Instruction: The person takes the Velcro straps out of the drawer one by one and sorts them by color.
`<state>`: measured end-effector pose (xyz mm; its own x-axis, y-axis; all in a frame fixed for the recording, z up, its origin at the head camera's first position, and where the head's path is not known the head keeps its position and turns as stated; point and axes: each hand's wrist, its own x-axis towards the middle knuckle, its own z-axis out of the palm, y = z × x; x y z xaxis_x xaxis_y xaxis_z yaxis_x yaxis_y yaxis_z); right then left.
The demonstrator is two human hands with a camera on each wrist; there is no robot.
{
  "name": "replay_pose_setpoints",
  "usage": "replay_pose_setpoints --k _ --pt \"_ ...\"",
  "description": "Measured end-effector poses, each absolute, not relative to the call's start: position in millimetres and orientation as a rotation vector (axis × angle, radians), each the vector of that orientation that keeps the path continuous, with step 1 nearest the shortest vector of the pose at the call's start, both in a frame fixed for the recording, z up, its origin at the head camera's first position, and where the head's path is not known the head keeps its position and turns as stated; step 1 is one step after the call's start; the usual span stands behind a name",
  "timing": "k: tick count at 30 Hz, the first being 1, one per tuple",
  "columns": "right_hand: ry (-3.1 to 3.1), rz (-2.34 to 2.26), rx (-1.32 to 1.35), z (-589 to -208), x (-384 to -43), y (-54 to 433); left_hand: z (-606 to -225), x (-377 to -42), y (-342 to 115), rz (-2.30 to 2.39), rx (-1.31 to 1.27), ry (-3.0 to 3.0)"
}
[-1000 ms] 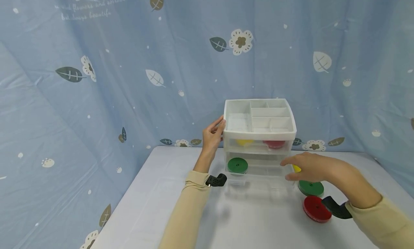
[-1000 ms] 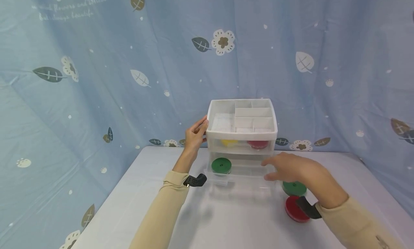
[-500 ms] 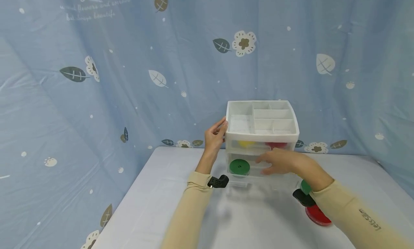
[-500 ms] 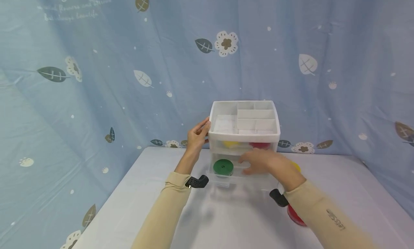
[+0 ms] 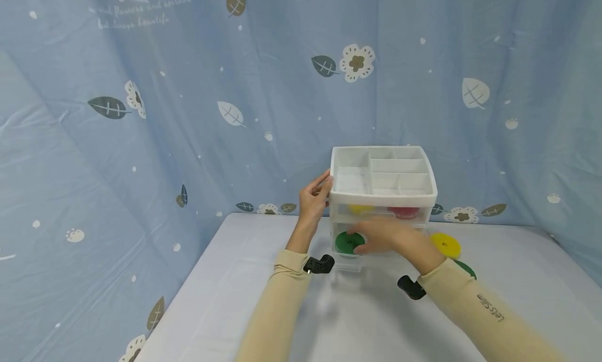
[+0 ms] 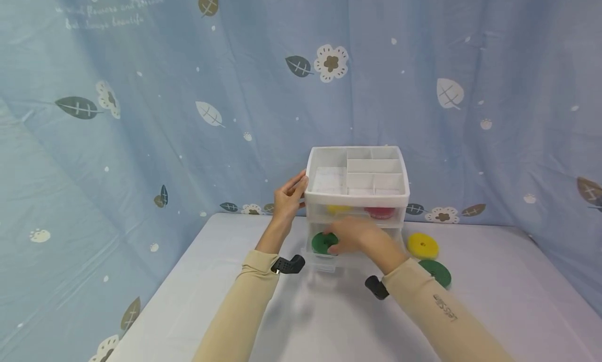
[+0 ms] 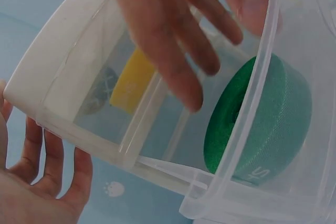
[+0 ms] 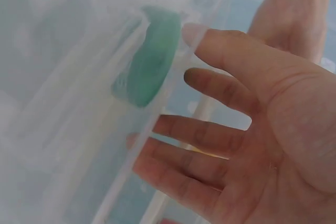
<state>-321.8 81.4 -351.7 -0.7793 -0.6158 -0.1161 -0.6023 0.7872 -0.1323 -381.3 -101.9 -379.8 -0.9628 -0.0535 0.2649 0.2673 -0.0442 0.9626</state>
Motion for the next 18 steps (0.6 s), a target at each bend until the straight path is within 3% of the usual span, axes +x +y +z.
replay_pose_setpoints --k 9,18 --pt "2.794 -0.086 -0.955 -360.6 -324.4 53.6 -360.2 -359.5 -103.8 -2.146 -0.259 -2.014" --pt "2.8 -0.083 -0.854 -367.5 -325.1 42.1 -360.4 -360.5 -102.8 -2.157 -0.257 -1.994"
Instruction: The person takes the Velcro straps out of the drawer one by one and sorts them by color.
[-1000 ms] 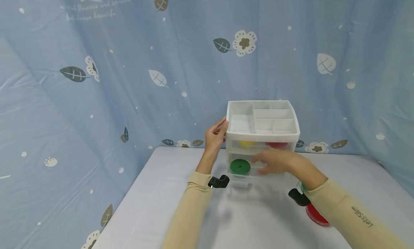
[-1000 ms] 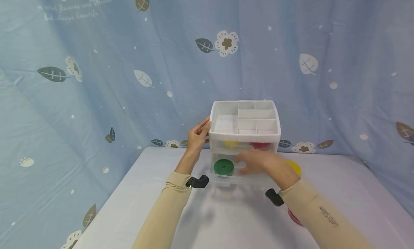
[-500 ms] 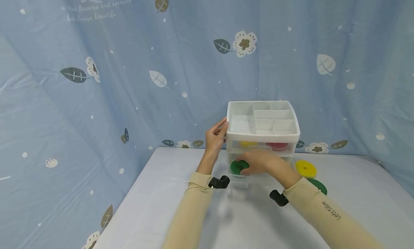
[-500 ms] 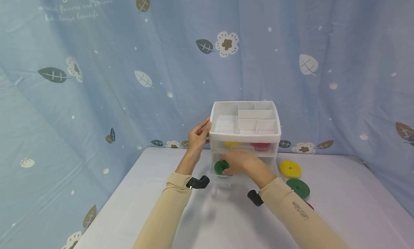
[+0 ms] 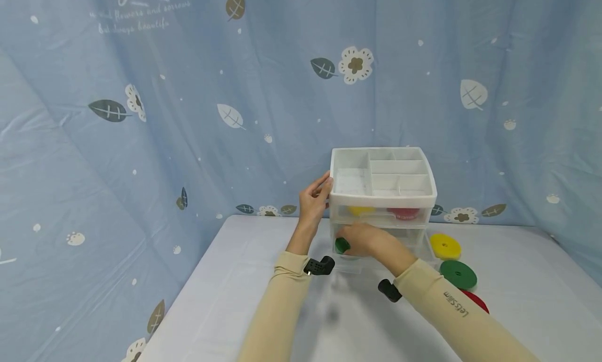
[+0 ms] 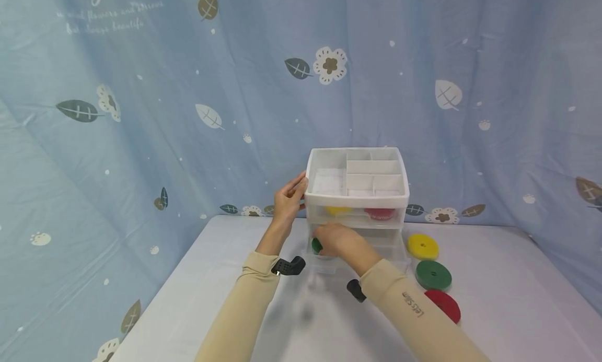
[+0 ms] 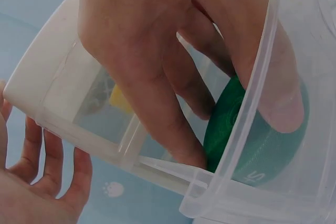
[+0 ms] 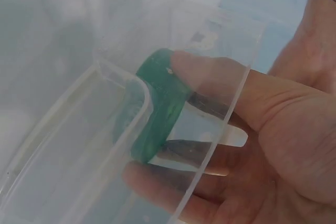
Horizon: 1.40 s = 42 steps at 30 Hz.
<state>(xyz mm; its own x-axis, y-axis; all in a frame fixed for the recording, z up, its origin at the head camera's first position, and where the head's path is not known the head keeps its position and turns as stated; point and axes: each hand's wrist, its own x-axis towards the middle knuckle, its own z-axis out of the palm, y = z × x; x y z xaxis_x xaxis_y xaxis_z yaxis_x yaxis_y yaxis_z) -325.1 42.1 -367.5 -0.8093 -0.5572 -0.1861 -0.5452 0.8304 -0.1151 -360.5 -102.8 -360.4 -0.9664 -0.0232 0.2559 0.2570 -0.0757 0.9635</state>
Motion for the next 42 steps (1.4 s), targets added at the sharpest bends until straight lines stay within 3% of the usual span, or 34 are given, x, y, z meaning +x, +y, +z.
replay_pose_setpoints --k 42 --pt "2.839 -0.289 -0.884 -376.9 -325.2 56.8 -360.7 -361.2 -103.5 -2.145 -0.258 -2.039"
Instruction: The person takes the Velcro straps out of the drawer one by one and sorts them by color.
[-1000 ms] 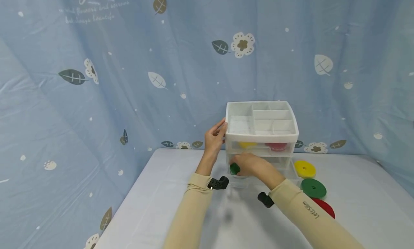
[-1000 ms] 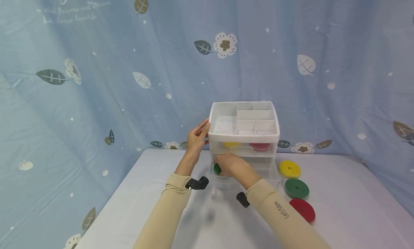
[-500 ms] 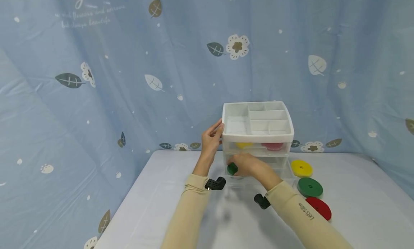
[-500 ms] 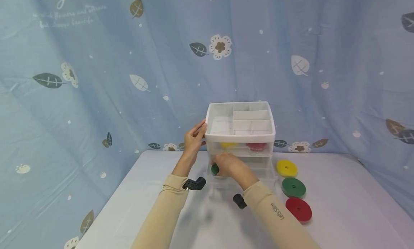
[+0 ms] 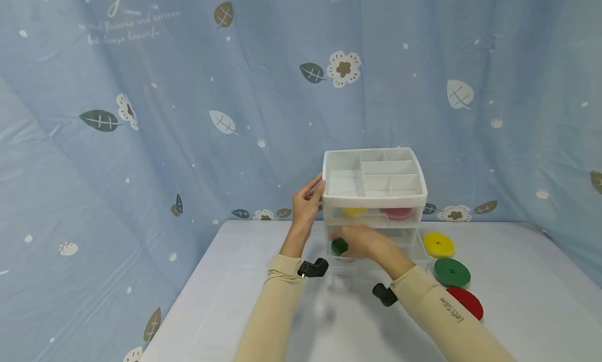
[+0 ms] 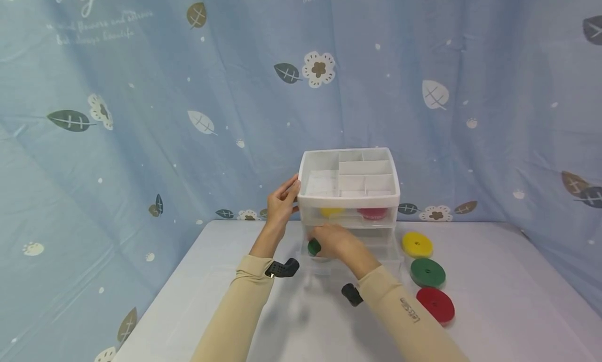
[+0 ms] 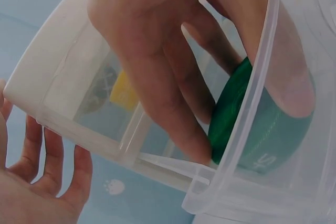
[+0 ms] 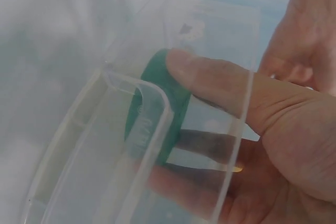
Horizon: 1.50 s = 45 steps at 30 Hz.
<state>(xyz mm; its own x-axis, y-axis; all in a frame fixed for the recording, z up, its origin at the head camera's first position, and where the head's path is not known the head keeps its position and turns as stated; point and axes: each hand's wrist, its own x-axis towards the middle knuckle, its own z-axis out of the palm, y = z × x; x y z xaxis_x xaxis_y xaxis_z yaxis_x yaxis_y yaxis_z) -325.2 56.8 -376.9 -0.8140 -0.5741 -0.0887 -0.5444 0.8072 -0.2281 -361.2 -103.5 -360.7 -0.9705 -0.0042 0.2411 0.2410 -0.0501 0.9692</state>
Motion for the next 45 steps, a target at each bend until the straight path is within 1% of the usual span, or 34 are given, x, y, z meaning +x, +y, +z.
replay_pose_setpoints --k 8,21,26,30,41,45 --pt "2.818 -0.302 -0.862 -363.0 -321.0 69.9 -359.6 -361.1 -102.3 -2.138 -0.252 -2.051" --pt "2.84 -0.313 -0.946 -335.9 -302.5 94.9 -362.2 -361.0 -102.1 -2.117 -0.245 -2.052" --pt "2.856 -0.338 -0.993 -330.1 -293.9 118.9 -373.2 -372.5 -100.7 -2.096 -0.213 -2.04" --pt "2.836 -0.389 -0.96 -328.4 -288.2 143.1 -381.3 -380.4 -99.6 -2.051 -0.203 -2.035" --pt "2.827 -0.429 -0.817 -330.4 -277.4 202.4 -383.8 -381.0 -99.2 -2.059 -0.231 -2.009" --pt "2.857 -0.404 -0.819 -334.6 -278.0 222.8 -382.9 -381.3 -98.3 -2.071 -0.214 -2.003"
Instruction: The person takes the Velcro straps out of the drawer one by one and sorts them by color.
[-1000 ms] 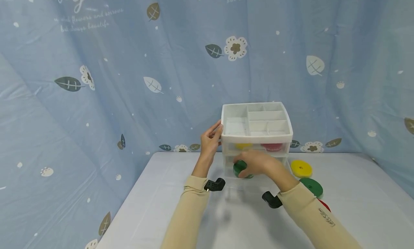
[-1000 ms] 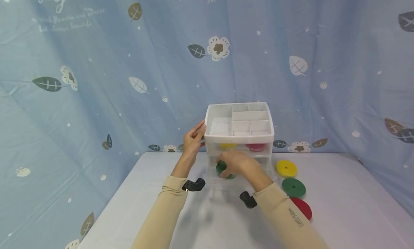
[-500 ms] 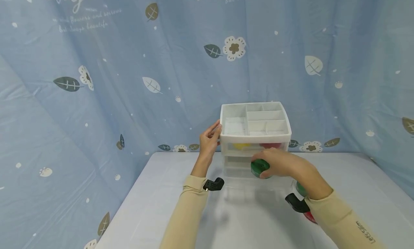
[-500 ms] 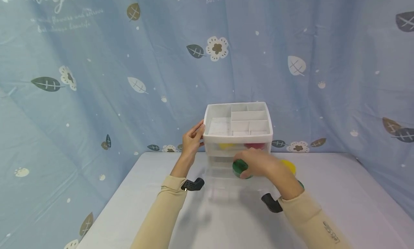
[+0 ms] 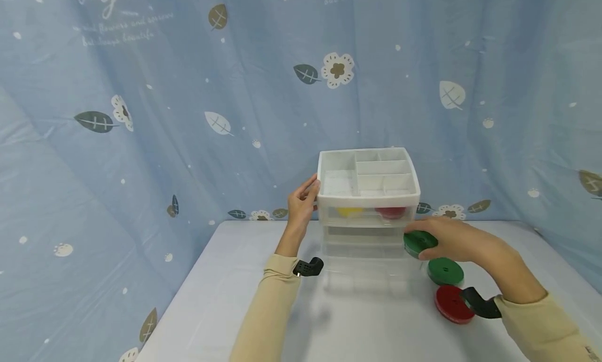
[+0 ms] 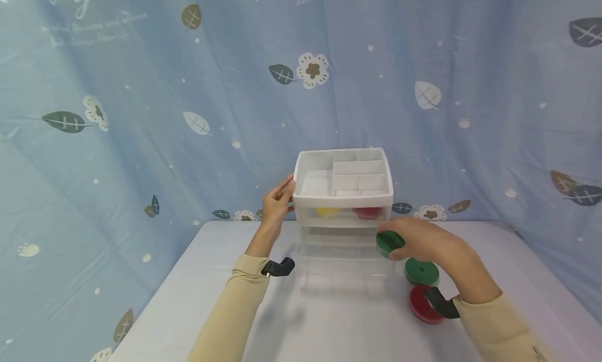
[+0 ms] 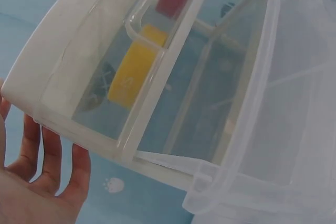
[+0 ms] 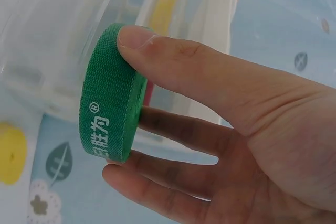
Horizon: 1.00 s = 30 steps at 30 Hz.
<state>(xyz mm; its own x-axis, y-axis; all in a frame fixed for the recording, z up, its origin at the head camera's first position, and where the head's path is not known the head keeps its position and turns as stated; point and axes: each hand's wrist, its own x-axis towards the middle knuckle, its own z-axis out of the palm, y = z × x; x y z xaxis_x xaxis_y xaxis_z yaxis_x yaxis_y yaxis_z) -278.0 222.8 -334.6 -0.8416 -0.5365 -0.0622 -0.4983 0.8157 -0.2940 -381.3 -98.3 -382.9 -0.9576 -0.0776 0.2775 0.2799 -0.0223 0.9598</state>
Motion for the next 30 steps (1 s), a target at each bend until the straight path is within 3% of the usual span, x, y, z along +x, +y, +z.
replay_pose_setpoints --k 18,30 --pt "2.888 -0.393 -0.455 -406.6 -293.1 328.0 -382.0 -383.4 -98.7 -2.058 -0.204 -2.002" --pt "2.882 -0.419 -0.309 -456.1 -301.5 353.3 -378.2 -381.5 -99.9 -2.08 -0.204 -2.036"
